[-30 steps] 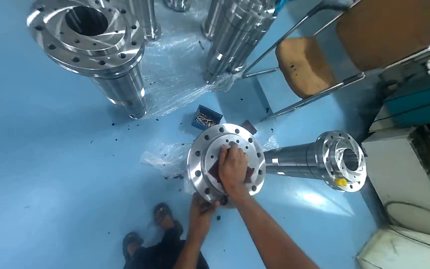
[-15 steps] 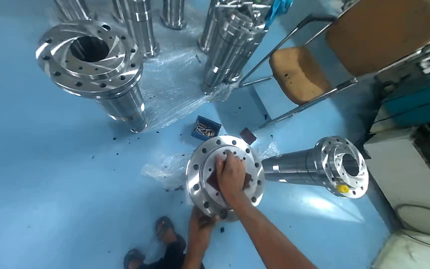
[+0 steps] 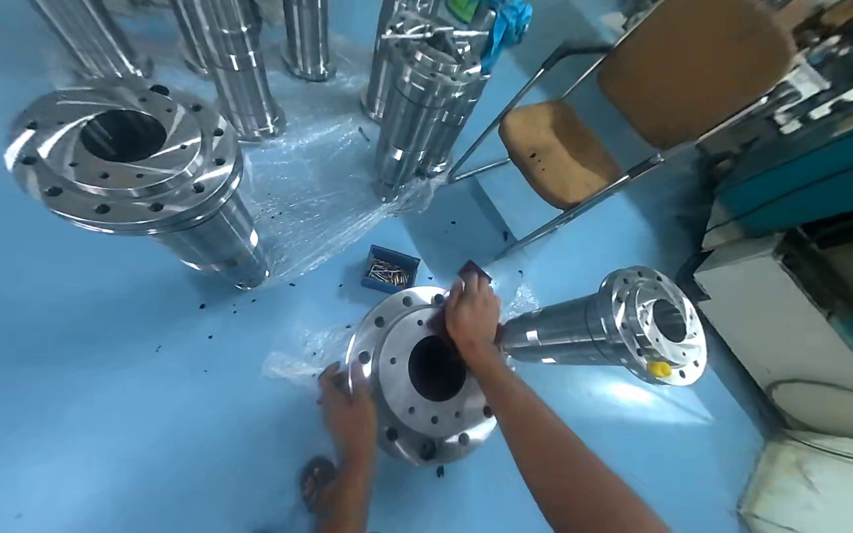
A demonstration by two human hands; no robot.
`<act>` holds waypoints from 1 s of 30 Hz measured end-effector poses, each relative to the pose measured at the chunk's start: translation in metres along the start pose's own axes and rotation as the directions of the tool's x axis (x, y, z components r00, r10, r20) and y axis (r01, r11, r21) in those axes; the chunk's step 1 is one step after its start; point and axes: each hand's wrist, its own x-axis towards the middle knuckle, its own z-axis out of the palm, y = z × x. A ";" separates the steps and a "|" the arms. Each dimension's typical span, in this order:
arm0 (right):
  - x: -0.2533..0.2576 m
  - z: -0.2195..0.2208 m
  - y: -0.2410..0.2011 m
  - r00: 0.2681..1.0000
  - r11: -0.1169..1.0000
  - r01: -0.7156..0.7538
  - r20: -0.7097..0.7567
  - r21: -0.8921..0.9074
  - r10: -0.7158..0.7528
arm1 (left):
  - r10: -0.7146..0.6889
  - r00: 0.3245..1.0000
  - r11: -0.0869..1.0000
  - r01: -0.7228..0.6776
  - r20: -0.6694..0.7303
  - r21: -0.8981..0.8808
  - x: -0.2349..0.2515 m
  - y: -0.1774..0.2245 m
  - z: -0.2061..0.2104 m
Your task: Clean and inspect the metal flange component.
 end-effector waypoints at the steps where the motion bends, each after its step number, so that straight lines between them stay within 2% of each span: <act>1: 0.017 0.001 -0.003 0.999 1.000 -0.026 0.035 0.005 0.026 | -0.011 1.000 0.993 0.010 0.008 0.115 0.006 0.006 0.008; 3: 0.029 0.003 -0.008 0.999 0.999 -0.030 0.045 0.017 0.029 | 0.004 1.000 0.963 0.000 -0.015 0.268 0.011 0.010 0.017; 5: 0.008 0.003 0.000 1.000 1.000 -0.001 -0.030 0.003 0.001 | 0.035 0.999 0.945 -0.023 -0.031 0.327 0.008 0.010 0.018; 8: -0.004 0.004 0.009 0.998 1.000 0.000 -0.058 -0.013 -0.001 | 0.055 0.998 0.938 -0.037 -0.042 0.346 0.009 0.011 0.020; 12: 0.031 0.008 -0.014 0.997 0.997 -0.075 0.000 -0.001 0.075 | 0.055 0.997 0.926 -0.029 -0.058 0.376 0.009 0.010 0.020; 17: -0.022 0.011 -0.022 0.997 0.997 0.043 -0.059 -0.058 -0.046 | 0.058 0.996 0.920 -0.027 -0.066 0.391 0.006 0.013 0.021; 20: -0.020 0.018 -0.022 0.996 0.996 0.074 -0.050 -0.049 -0.077 | 0.062 0.996 0.918 -0.032 -0.064 0.395 0.007 0.010 0.018; 23: -0.006 0.012 -0.024 0.999 0.999 0.031 0.028 -0.044 -0.029 | 0.038 0.998 0.917 -0.013 -0.055 0.399 0.007 0.013 0.020; 26: 0.019 0.000 -0.036 0.970 0.993 -0.108 0.212 -0.050 0.116 | 0.015 0.999 0.919 0.004 -0.046 0.395 0.007 0.011 0.018; 28: 0.019 0.005 -0.040 0.992 0.997 -0.070 0.105 -0.040 0.074 | 0.015 0.999 0.914 0.005 -0.047 0.406 0.007 0.011 0.018; 30: -0.005 0.014 -0.042 0.994 0.997 0.072 -0.079 -0.027 -0.074 | 0.014 0.999 0.909 0.005 -0.044 0.417 0.006 0.012 0.018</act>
